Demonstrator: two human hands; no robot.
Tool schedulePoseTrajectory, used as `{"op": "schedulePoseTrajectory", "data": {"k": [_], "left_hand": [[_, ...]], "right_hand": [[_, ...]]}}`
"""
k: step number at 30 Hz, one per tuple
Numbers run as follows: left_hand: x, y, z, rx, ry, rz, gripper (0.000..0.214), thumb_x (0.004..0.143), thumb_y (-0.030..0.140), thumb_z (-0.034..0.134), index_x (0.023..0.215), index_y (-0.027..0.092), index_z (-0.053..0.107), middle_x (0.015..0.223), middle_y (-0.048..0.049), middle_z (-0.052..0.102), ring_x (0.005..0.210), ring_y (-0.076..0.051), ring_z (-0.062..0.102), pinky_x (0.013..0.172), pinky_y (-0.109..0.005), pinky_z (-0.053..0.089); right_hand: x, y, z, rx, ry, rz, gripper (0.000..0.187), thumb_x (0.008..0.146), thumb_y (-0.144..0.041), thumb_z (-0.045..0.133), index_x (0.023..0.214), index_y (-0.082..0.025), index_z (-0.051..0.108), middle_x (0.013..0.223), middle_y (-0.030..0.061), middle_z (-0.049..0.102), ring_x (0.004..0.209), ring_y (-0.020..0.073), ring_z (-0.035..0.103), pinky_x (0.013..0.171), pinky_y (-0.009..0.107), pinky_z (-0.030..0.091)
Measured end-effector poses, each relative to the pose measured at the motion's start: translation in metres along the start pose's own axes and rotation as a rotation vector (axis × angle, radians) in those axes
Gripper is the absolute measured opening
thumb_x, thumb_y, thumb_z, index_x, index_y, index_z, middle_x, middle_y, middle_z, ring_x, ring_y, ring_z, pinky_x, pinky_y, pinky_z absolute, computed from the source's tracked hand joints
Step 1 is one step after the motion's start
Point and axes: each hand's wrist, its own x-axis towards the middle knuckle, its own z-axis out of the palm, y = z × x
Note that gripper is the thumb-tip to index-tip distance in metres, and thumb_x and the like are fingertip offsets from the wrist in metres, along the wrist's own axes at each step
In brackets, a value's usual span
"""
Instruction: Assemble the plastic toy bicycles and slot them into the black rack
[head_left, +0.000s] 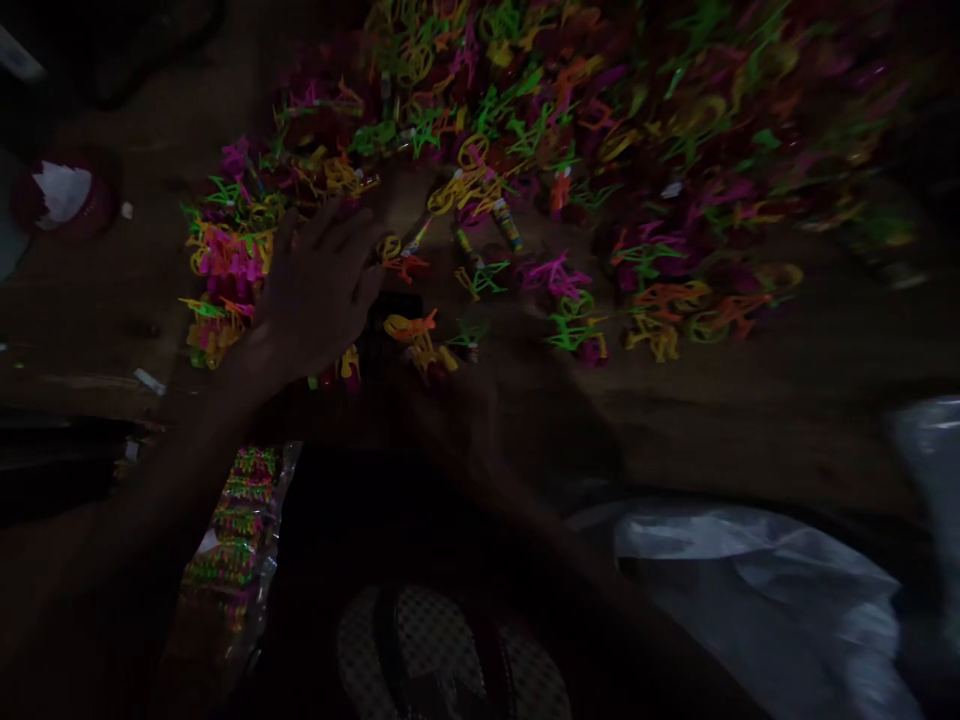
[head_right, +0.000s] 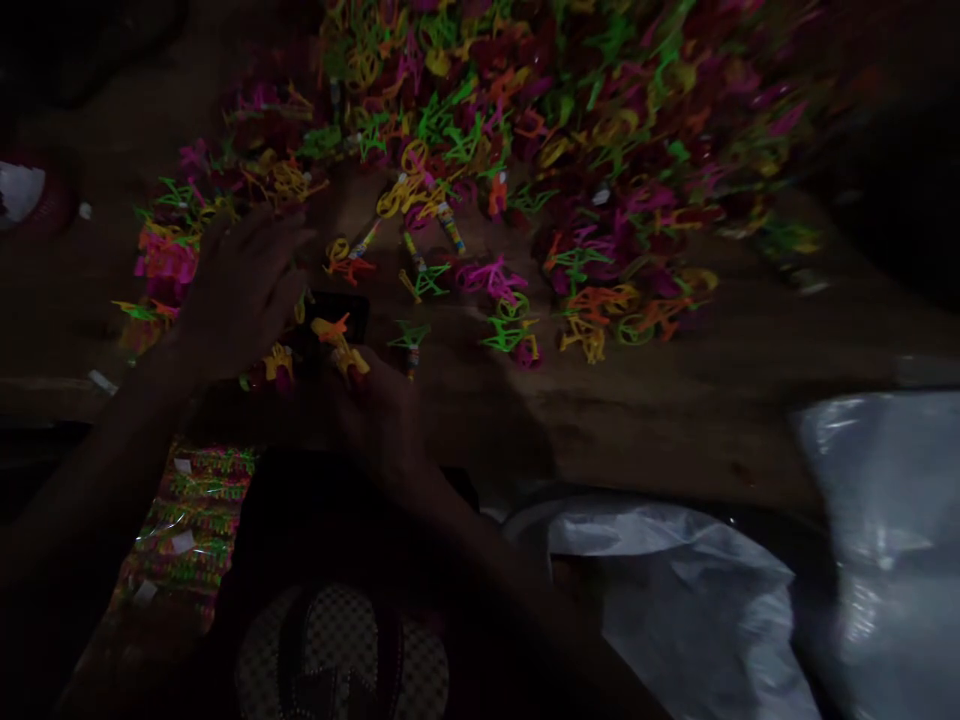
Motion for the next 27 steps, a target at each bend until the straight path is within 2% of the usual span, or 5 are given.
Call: {"op": "schedulePoseTrajectory", "data": {"k": [5, 12, 16, 19, 27], "left_hand": [[-0.004, -0.002, 0.004, 0.020, 0.043, 0.038, 0.048, 0.100, 0.030, 0.034, 0.145, 0.021, 0.050, 0.153, -0.0051, 0.052, 0.150, -0.027, 0.034, 0.127, -0.053, 0.015], [-0.006, -0.007, 0.006, -0.032, 0.098, 0.093, 0.045, 0.102, 0.031, 0.032, 0.141, 0.018, 0.052, 0.149, -0.0065, 0.055, 0.149, -0.026, 0.037, 0.125, -0.053, 0.020], [-0.003, -0.006, 0.005, -0.034, 0.067, 0.053, 0.048, 0.101, 0.032, 0.032, 0.143, 0.017, 0.050, 0.151, -0.0066, 0.053, 0.149, -0.026, 0.035, 0.127, -0.052, 0.015], [-0.001, -0.003, 0.003, -0.021, 0.024, 0.021, 0.049, 0.101, 0.035, 0.032, 0.144, 0.020, 0.049, 0.152, -0.0051, 0.053, 0.148, -0.027, 0.036, 0.126, -0.054, 0.015], [-0.001, 0.002, 0.001, 0.013, 0.038, 0.002, 0.047, 0.101, 0.029, 0.035, 0.142, 0.016, 0.053, 0.150, -0.0054, 0.055, 0.148, -0.026, 0.038, 0.127, -0.050, 0.018]], "right_hand": [[0.011, 0.013, 0.023, -0.103, 0.069, -0.164, 0.022, 0.098, -0.036, 0.054, 0.092, -0.020, 0.069, 0.084, 0.0043, 0.074, 0.078, 0.0181, 0.068, 0.069, 0.029, 0.053], [0.008, 0.029, 0.026, -0.282, 0.123, -0.476, 0.015, 0.099, -0.029, 0.053, 0.098, -0.020, 0.065, 0.082, 0.0042, 0.071, 0.073, 0.0159, 0.066, 0.065, 0.026, 0.049], [0.011, 0.023, 0.026, -0.202, 0.188, -0.288, 0.016, 0.098, -0.031, 0.055, 0.091, -0.021, 0.066, 0.078, 0.0031, 0.071, 0.070, 0.0170, 0.066, 0.065, 0.028, 0.050], [0.012, 0.017, 0.026, -0.172, 0.134, -0.140, 0.018, 0.096, -0.035, 0.056, 0.089, -0.022, 0.067, 0.081, 0.0045, 0.071, 0.076, 0.0194, 0.068, 0.069, 0.031, 0.052], [0.007, 0.023, 0.025, -0.322, 0.038, -0.276, 0.022, 0.099, -0.028, 0.045, 0.097, -0.020, 0.066, 0.083, 0.0062, 0.071, 0.078, 0.0192, 0.064, 0.067, 0.030, 0.045]]}}
